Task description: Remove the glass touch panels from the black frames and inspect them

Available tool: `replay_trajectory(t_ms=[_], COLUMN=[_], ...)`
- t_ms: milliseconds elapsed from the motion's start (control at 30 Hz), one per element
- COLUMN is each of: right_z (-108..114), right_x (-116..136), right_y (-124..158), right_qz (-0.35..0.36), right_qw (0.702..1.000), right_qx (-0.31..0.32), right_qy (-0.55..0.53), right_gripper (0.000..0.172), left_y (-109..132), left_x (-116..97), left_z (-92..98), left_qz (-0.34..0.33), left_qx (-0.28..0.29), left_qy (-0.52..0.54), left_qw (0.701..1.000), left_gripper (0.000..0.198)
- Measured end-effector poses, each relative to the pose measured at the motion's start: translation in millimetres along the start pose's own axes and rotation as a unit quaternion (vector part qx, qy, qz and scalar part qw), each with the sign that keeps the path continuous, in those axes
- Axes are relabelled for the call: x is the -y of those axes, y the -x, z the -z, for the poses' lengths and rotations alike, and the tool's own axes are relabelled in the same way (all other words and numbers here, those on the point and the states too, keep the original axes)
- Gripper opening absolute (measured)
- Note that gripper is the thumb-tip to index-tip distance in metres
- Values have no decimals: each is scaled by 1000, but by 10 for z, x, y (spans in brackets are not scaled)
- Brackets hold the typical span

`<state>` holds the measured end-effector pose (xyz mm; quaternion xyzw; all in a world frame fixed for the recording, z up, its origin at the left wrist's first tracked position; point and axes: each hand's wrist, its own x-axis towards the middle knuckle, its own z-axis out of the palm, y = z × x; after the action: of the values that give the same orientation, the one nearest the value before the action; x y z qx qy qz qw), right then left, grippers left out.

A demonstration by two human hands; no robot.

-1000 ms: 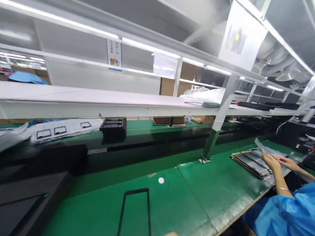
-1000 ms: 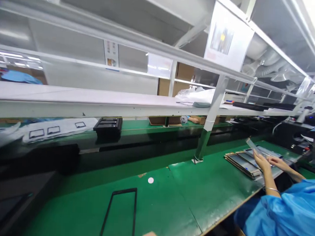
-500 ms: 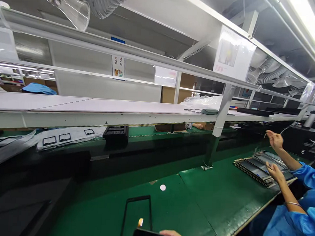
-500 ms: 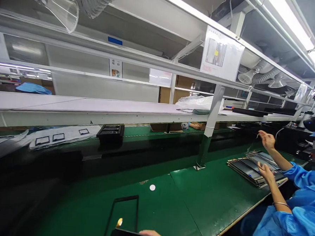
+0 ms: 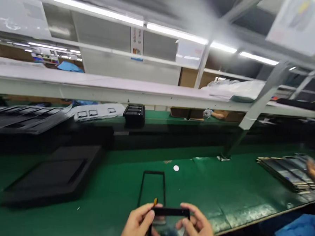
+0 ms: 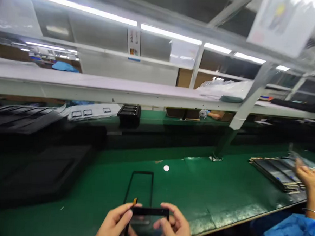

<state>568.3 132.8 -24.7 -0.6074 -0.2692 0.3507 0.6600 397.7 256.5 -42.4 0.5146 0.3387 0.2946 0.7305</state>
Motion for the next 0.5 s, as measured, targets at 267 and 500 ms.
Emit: replay_trajectory(t_ms=[267,500], right_z=[22,41], right_x=[104,96], right_y=[119,98], right_qz=[-27,-31], right_qw=[999,999], right_qx=[1,7], right_qy=[-23,-12], right_gripper=[55,57], left_y=[187,193], left_x=[-207,-361], left_z=[-8,-15], left_qz=[10,38], left_qx=[44,49], left_qy=[-2,-31], left_qw=[999,998], left_gripper=[75,79])
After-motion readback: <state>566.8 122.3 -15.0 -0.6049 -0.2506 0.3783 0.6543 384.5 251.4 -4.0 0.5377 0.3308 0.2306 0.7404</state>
